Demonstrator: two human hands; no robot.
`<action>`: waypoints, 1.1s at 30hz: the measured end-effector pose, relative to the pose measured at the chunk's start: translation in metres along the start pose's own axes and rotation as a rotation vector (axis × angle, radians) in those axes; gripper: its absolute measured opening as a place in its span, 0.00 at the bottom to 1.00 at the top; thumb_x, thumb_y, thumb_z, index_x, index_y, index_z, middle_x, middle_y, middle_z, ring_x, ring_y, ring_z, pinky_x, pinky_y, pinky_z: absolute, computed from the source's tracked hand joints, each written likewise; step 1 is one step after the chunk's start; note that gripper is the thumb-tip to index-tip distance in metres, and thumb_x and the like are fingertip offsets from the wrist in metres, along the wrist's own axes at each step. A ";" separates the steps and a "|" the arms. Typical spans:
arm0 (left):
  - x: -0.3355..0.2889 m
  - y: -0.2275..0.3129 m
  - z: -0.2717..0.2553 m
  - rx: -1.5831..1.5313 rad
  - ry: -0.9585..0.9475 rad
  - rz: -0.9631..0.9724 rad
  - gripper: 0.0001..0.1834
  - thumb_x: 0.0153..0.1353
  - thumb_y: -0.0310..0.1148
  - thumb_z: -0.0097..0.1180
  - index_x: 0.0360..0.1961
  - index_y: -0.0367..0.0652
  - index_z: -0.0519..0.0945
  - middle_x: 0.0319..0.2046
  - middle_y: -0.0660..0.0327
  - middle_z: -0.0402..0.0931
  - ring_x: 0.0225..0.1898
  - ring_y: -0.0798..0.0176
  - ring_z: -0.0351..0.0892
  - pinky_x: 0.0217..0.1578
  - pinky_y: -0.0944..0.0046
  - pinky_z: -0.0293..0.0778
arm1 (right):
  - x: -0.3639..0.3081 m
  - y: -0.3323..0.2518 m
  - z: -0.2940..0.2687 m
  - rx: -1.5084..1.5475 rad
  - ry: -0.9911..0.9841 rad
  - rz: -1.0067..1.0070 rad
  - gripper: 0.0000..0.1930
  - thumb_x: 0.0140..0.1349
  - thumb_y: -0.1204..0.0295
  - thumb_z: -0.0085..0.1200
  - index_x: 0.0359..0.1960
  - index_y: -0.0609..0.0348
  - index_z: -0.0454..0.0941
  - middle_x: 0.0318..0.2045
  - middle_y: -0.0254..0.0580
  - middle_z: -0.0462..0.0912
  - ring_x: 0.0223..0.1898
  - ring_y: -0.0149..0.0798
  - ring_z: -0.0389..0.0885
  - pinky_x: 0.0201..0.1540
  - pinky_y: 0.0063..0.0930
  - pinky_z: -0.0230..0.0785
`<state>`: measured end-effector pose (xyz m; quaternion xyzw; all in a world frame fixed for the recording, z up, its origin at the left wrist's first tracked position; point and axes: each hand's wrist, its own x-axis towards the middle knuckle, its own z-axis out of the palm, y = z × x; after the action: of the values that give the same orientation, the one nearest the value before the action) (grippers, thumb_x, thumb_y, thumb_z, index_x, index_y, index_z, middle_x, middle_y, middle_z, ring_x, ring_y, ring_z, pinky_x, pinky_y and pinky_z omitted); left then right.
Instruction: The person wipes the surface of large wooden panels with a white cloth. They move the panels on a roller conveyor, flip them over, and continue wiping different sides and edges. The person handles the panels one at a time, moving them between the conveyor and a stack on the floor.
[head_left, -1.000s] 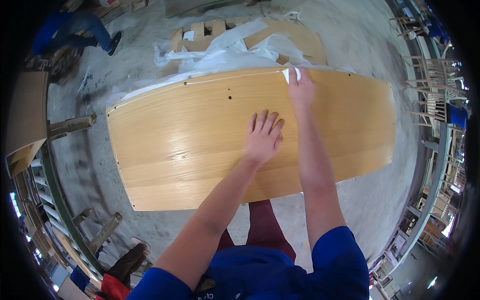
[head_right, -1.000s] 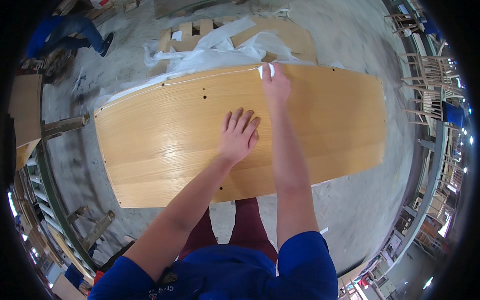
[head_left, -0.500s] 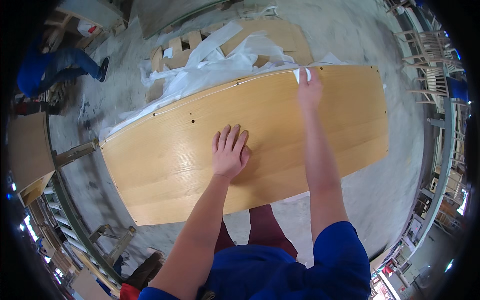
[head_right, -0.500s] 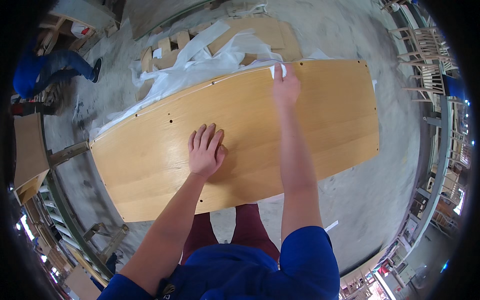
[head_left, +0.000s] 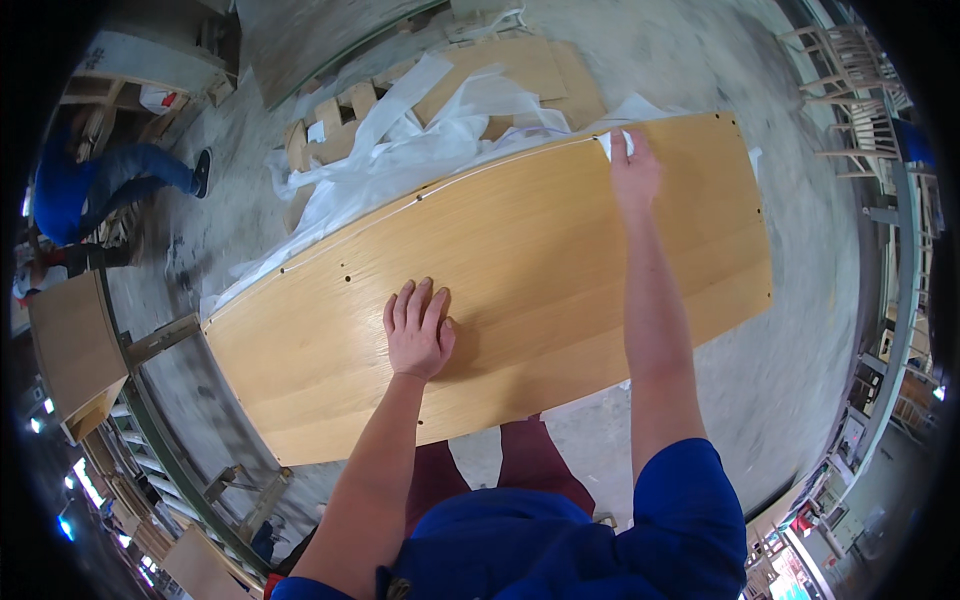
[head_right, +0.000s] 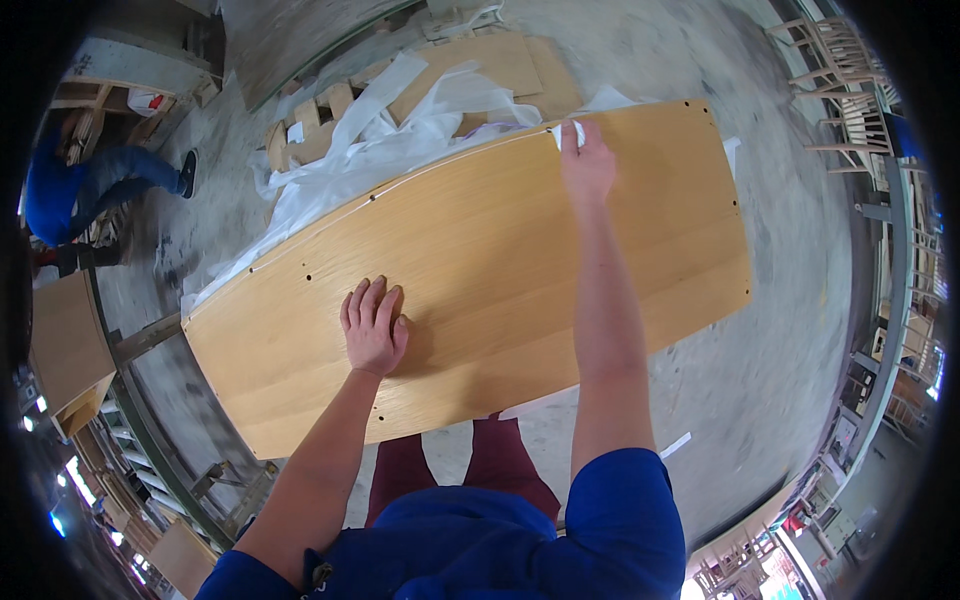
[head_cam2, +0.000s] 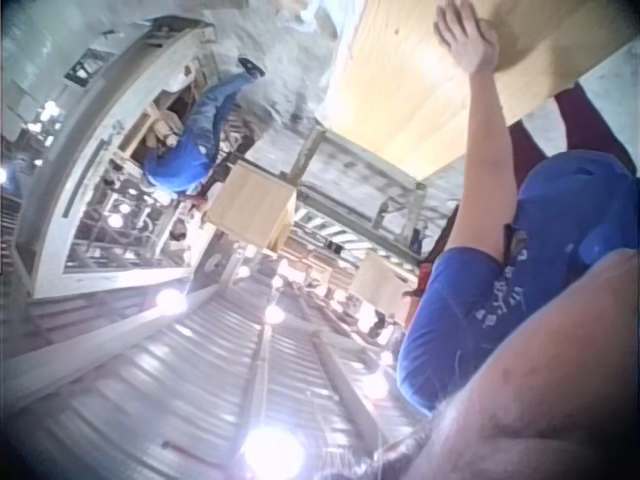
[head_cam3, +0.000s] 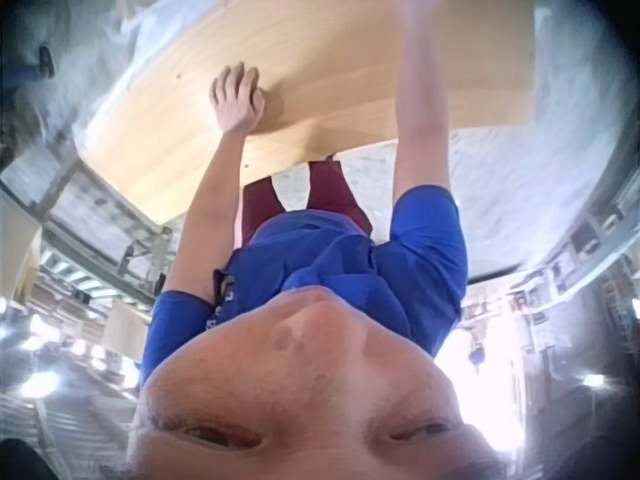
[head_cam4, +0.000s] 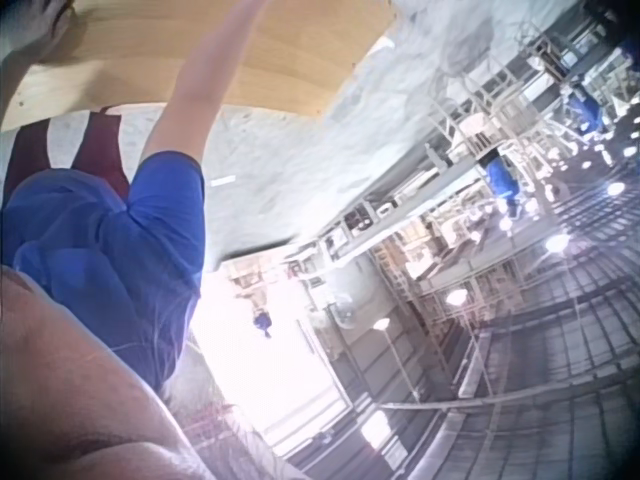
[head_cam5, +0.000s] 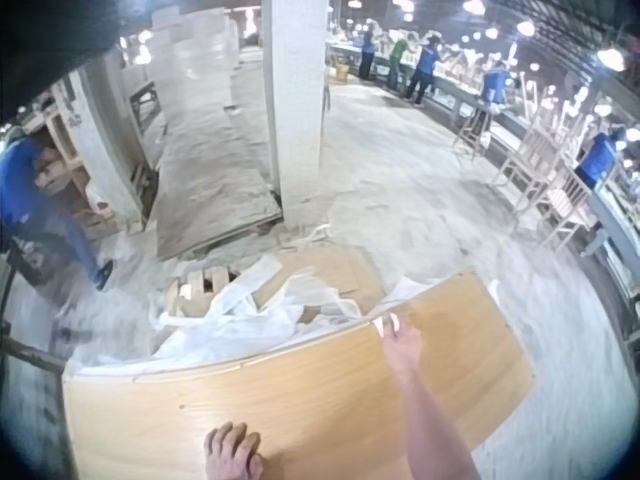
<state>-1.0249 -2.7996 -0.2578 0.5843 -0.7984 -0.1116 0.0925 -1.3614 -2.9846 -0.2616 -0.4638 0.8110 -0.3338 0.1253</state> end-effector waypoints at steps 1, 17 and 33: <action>0.000 0.000 0.000 0.003 0.004 -0.001 0.23 0.54 0.38 0.47 0.54 0.53 0.70 0.59 0.59 0.62 0.63 0.50 0.56 0.63 0.45 0.49 | 0.001 0.000 0.001 0.013 -0.008 -0.022 0.18 0.62 0.50 0.47 0.40 0.50 0.78 0.28 0.49 0.82 0.33 0.52 0.81 0.37 0.42 0.71; 0.003 0.002 0.003 0.047 0.021 0.022 0.23 0.53 0.37 0.47 0.52 0.50 0.71 0.59 0.57 0.63 0.62 0.48 0.57 0.62 0.44 0.49 | 0.078 0.058 -0.045 0.044 0.155 0.120 0.19 0.63 0.50 0.46 0.41 0.51 0.77 0.22 0.46 0.79 0.26 0.46 0.78 0.31 0.38 0.68; 0.001 0.000 0.006 0.094 0.020 0.061 0.23 0.56 0.39 0.46 0.54 0.49 0.68 0.60 0.54 0.61 0.63 0.46 0.55 0.61 0.41 0.49 | 0.148 0.104 -0.088 -0.032 0.299 0.224 0.21 0.62 0.51 0.45 0.42 0.55 0.76 0.30 0.51 0.81 0.35 0.54 0.78 0.37 0.43 0.68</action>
<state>-1.0267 -2.8002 -0.2641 0.5646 -0.8193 -0.0653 0.0761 -1.5554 -3.0350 -0.2483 -0.3178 0.8724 -0.3701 0.0323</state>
